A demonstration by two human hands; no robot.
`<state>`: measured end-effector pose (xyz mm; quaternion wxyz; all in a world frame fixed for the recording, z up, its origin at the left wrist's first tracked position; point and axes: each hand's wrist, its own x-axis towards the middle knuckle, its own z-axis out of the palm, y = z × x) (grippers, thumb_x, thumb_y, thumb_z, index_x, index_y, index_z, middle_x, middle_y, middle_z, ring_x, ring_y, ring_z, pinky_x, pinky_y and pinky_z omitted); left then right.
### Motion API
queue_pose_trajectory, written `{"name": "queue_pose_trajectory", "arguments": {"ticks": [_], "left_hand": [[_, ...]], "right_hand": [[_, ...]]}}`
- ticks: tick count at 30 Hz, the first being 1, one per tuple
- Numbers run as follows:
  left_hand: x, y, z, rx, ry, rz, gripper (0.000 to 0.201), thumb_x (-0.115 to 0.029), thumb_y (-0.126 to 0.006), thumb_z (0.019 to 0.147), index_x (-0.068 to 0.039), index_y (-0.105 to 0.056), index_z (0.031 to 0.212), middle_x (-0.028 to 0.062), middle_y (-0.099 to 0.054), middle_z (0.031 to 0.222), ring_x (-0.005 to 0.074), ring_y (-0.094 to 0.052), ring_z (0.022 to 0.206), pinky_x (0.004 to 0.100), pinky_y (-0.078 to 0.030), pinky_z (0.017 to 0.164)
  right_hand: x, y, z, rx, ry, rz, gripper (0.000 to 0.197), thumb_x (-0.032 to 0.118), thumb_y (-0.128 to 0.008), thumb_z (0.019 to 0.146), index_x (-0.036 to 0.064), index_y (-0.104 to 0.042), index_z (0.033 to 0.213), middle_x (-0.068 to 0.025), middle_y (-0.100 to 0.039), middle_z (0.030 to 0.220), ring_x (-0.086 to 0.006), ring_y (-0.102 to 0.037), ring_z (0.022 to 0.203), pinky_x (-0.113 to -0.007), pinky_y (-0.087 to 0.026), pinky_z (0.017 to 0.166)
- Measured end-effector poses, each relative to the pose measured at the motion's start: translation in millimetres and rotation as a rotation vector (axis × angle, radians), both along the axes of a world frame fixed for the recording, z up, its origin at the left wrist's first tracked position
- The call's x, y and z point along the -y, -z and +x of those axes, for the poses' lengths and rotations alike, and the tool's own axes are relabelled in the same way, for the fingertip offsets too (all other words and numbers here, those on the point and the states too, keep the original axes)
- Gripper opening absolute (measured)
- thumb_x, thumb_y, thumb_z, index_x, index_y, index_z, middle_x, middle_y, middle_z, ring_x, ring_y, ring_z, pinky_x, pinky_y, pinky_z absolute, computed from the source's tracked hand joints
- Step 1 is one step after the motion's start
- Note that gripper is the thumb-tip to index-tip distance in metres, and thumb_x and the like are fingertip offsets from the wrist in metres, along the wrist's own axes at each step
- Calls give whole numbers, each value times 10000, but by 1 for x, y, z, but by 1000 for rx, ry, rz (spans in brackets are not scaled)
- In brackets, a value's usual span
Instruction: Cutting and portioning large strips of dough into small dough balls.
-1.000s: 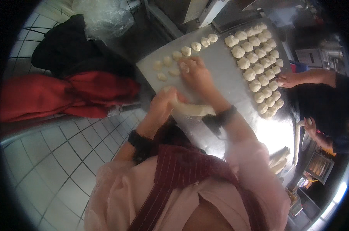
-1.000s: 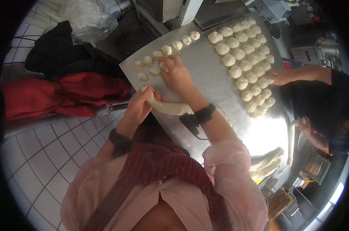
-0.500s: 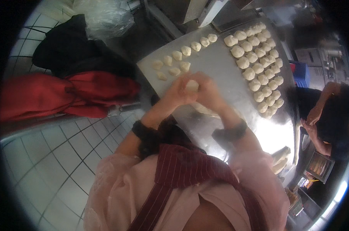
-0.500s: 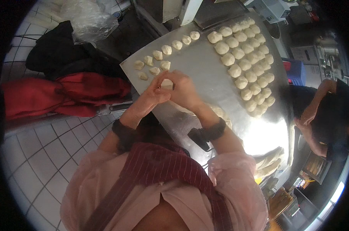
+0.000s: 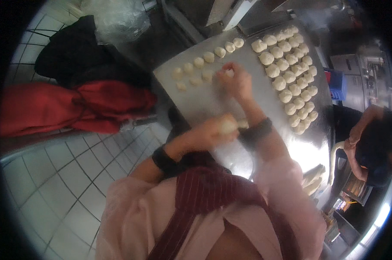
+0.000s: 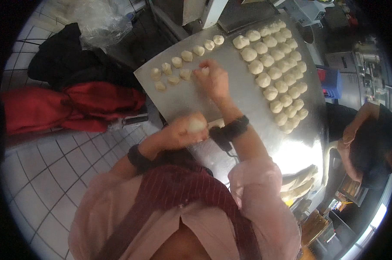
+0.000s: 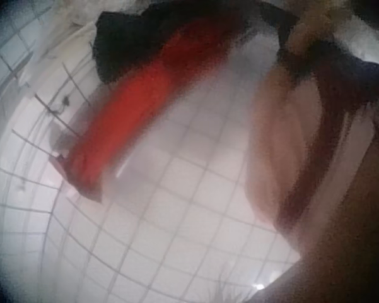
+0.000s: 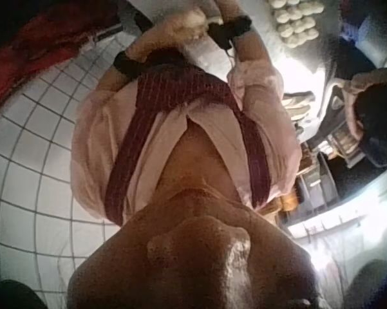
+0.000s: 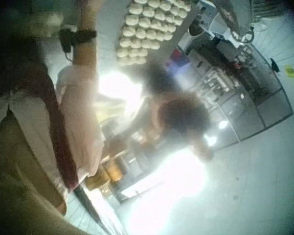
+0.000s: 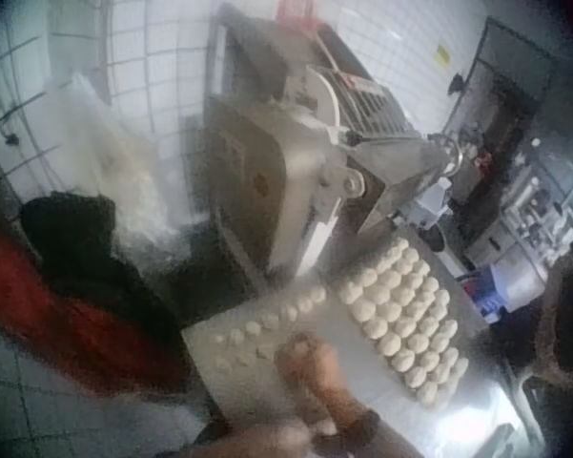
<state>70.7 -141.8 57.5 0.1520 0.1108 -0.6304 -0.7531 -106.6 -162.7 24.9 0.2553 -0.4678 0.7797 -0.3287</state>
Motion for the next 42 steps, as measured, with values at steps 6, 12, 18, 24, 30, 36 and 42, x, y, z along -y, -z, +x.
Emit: {"name": "queue_pose_trajectory", "arguments": {"ticks": [6,12,18,24,30,36,42], "left_hand": [[17,49,26,62,-447,623,264,-291,-413,998,-77,-492,864,23,-537,776,182,-585,867,330,-436,804],[18,51,5,-84,-517,822,228,-250,-423,995,-47,-514,1046,70,-585,930,219,-591,950,375,-452,866],[22,52,-9,-153,-483,837,465,-197,-474,978,-98,-298,1396,111,-461,1281,229,-538,1114,371,-425,971],[23,27,-20,-17,-417,642,715,-133,-558,930,-132,-117,1493,84,-409,1324,169,-475,1186,313,-411,975],[18,39,-14,-26,-206,378,498,-95,-570,899,-60,-367,1352,62,-494,1196,113,-533,1037,234,-449,859],[12,52,-14,301,-138,273,235,-167,-556,921,-26,-547,1109,31,-584,961,88,-545,884,235,-451,768],[13,21,8,203,-154,154,196,-234,-475,966,-46,-527,946,65,-590,895,149,-569,855,310,-444,767]], "right_hand": [[8,23,-18,-206,-307,-165,280,144,-617,800,86,-602,1073,-160,-580,1068,-362,-593,925,-424,-490,789],[9,13,-14,-284,-330,-187,303,103,-589,811,118,-592,1114,-153,-577,1087,-354,-598,928,-421,-499,786],[-29,-58,6,210,-316,214,552,208,-728,730,96,-538,1236,-167,-583,1135,-273,-641,857,-350,-515,745],[-38,-35,15,156,-411,-120,526,222,-775,680,52,-600,1146,-143,-630,963,-239,-610,754,-310,-502,706],[-34,-45,9,67,-402,-7,283,193,-740,708,44,-673,939,-130,-608,857,-251,-621,747,-338,-504,688],[-30,-47,16,277,-329,-27,208,166,-684,749,48,-666,919,-131,-621,888,-289,-635,747,-345,-506,676],[5,1,-34,-224,-128,-80,261,150,-665,771,52,-624,1009,-176,-606,965,-346,-630,810,-394,-509,721]]}}
